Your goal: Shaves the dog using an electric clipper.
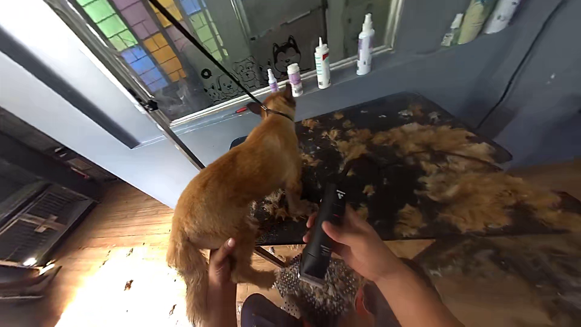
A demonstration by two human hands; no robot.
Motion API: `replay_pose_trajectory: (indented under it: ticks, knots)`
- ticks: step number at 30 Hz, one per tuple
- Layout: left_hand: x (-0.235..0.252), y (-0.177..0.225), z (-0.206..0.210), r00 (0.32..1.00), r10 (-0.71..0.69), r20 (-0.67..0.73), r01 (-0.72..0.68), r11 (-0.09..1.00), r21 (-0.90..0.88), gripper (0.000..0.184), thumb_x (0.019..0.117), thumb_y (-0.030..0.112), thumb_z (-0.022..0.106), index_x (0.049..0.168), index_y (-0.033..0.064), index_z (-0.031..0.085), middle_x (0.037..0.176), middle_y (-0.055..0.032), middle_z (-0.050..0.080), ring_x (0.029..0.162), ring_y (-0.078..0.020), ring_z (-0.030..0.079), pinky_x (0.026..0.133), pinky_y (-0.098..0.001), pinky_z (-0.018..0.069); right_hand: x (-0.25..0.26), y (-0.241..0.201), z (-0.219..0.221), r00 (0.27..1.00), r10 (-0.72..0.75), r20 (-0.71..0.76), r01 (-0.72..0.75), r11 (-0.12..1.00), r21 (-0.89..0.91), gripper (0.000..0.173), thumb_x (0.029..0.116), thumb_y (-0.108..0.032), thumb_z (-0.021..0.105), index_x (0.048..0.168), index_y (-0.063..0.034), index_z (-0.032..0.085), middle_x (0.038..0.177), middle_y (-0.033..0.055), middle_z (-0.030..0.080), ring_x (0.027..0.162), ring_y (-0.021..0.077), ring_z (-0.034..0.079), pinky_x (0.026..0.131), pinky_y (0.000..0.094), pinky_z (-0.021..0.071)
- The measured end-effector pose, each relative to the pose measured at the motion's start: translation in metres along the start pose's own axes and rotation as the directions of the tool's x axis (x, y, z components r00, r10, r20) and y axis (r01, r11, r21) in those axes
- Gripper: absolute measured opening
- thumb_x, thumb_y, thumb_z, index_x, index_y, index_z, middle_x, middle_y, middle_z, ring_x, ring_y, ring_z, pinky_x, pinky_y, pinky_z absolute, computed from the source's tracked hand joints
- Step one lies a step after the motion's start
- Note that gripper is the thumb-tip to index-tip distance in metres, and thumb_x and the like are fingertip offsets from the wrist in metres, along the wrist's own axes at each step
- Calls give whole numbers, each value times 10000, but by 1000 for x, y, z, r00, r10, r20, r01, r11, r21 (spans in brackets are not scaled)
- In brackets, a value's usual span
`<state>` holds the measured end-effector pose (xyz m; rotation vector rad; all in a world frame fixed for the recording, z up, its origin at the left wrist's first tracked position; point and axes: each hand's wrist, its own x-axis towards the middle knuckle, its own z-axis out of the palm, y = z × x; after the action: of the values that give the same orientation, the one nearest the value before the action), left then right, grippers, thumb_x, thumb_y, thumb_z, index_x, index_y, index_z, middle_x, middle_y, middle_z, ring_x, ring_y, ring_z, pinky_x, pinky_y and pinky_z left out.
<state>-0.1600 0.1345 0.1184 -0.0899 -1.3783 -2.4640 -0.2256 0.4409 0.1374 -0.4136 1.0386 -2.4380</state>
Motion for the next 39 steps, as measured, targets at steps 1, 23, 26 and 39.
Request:
replay_pose_trajectory:
  ticks: [1,23,26,39]
  knots:
    - [-2,7,2,999,-18,-39,19,999,47,475,755,337,884,1116,68,733,1045,-190,755,959,-330,748,877,-522,615,-2,-2,2,997,49,-68,-54,995,-88,668,941,-88,709,1481,-115,316,1140,236,670,1010,406,711,910,537,613]
    - [-3,101,-22,880,-474,23,427,812,398,127,835,137,772,911,54,714,575,-18,574,432,-50,515,408,-188,438,126,21,138,703,-708,-74,674,696,-247,669,724,45,895,1241,16,473,1140,171,695,1029,296,739,846,465,679]
    - [-1,103,-23,871,-489,51,432,811,395,169,841,145,774,977,51,735,588,-8,583,436,-41,514,405,-186,442,141,38,141,720,-693,-45,643,690,-333,688,726,-14,909,1267,-8,485,1156,130,699,1071,246,724,913,442,657]
    - [30,111,-26,786,-598,156,538,787,302,52,841,98,762,892,89,750,628,11,627,475,-9,558,448,-140,474,143,29,133,833,-553,-23,551,832,-65,598,749,133,816,1235,51,478,1072,217,707,943,343,746,778,503,672]
